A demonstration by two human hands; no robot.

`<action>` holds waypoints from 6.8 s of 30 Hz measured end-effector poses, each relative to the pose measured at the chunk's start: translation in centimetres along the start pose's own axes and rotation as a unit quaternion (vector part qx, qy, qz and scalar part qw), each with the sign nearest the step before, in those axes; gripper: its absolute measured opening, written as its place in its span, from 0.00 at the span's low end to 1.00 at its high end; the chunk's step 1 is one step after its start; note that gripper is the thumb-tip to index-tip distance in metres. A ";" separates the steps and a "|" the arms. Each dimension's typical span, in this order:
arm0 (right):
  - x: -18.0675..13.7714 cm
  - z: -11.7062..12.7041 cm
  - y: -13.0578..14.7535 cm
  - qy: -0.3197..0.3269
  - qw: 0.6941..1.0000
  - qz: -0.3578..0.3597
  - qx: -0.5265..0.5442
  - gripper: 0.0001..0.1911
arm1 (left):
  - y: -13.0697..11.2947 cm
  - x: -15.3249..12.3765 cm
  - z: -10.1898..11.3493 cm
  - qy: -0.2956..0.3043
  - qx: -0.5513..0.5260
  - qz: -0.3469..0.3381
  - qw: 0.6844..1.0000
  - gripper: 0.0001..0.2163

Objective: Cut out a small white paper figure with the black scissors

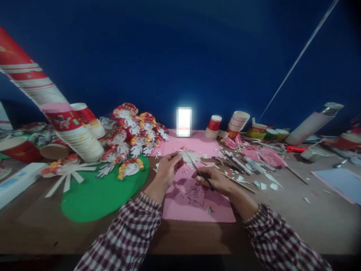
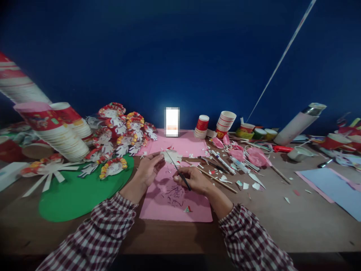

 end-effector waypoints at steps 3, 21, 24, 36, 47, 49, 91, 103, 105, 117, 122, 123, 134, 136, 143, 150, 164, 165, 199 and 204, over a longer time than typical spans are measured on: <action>0.0 0.0 0.0 -0.001 1.000 -0.002 0.002 0.21 | 0.0 0.0 0.0 0.002 -0.003 -0.005 1.000 0.12; -0.1 0.1 0.2 -0.001 1.000 0.011 -0.011 0.21 | 0.0 0.1 0.0 -0.001 -0.009 0.001 1.000 0.11; 0.0 0.0 0.3 0.001 1.000 0.015 -0.014 0.21 | 0.0 0.0 0.0 -0.003 -0.010 0.001 1.000 0.11; 0.1 0.0 0.3 -0.006 1.000 0.017 -0.021 0.20 | 0.2 0.3 0.2 -0.002 -0.009 -0.004 1.000 0.12; 0.1 -0.1 0.3 -0.002 1.000 0.011 -0.008 0.20 | 0.1 0.2 0.2 -0.003 -0.016 0.004 1.000 0.14; 0.1 0.0 0.4 -0.003 1.000 0.010 -0.011 0.20 | 0.1 0.2 0.2 -0.005 -0.014 0.005 1.000 0.13; 0.2 0.0 -0.6 -0.010 0.999 0.000 -0.048 0.21 | 0.1 0.2 0.3 -0.006 0.011 0.016 1.000 0.11; 0.2 0.1 -0.4 -0.009 0.998 -0.007 -0.060 0.20 | 0.1 0.2 0.2 -0.014 0.012 0.028 0.999 0.13; 0.1 0.0 -0.4 -0.012 0.998 -0.009 -0.057 0.19 | 0.1 0.1 0.2 -0.014 0.014 0.027 0.999 0.13; 0.1 0.1 -0.3 -0.012 0.998 -0.008 -0.063 0.20 | 0.1 0.3 0.4 0.007 0.022 0.003 1.000 0.12; 0.1 0.0 0.1 -0.005 0.998 -0.005 -0.070 0.20 | 0.0 0.2 0.3 0.000 0.017 0.001 1.000 0.11; 0.1 0.0 0.2 -0.006 0.997 -0.005 -0.070 0.20 | 0.0 0.3 0.3 0.003 0.017 -0.001 1.000 0.11; 0.0 0.0 -0.1 -0.001 0.997 -0.005 -0.074 0.19 | 0.1 0.5 0.5 -0.002 0.008 0.002 1.000 0.09; 0.0 0.0 -0.1 -0.002 0.997 -0.004 -0.079 0.18 | 0.1 0.4 0.4 0.000 0.010 0.002 1.000 0.10; 0.0 -0.1 0.0 0.001 0.997 -0.013 -0.078 0.18 | 0.0 0.3 0.3 0.007 0.013 0.002 1.000 0.09; 0.0 -0.1 0.0 0.003 0.998 -0.009 -0.067 0.19 | 0.0 0.3 0.4 0.010 0.016 0.000 1.000 0.09; 0.1 0.0 -0.4 0.008 0.998 -0.003 -0.067 0.18 | 0.1 0.4 0.5 -0.001 0.014 0.012 1.000 0.09; 0.1 0.0 -0.4 0.007 0.998 -0.003 -0.069 0.18 | 0.1 0.4 0.5 0.000 0.015 0.012 1.000 0.09; -0.1 -0.3 0.1 0.021 0.995 -0.012 -0.102 0.19 | -0.9 0.5 0.9 0.025 0.056 0.056 0.997 0.09; -0.1 -0.3 0.2 0.020 0.993 -0.014 -0.118 0.20 | -0.8 0.7 1.1 0.026 0.056 0.058 0.996 0.11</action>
Point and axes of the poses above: each hand's wrist, its own x-axis towards the middle knuckle, its own z-axis out of the back of the hand, y = z × x, the point moved 2 cm from there along x, towards the middle knuckle, and after that the axes turned 3 degrees about -z, right-handed, at the moved point
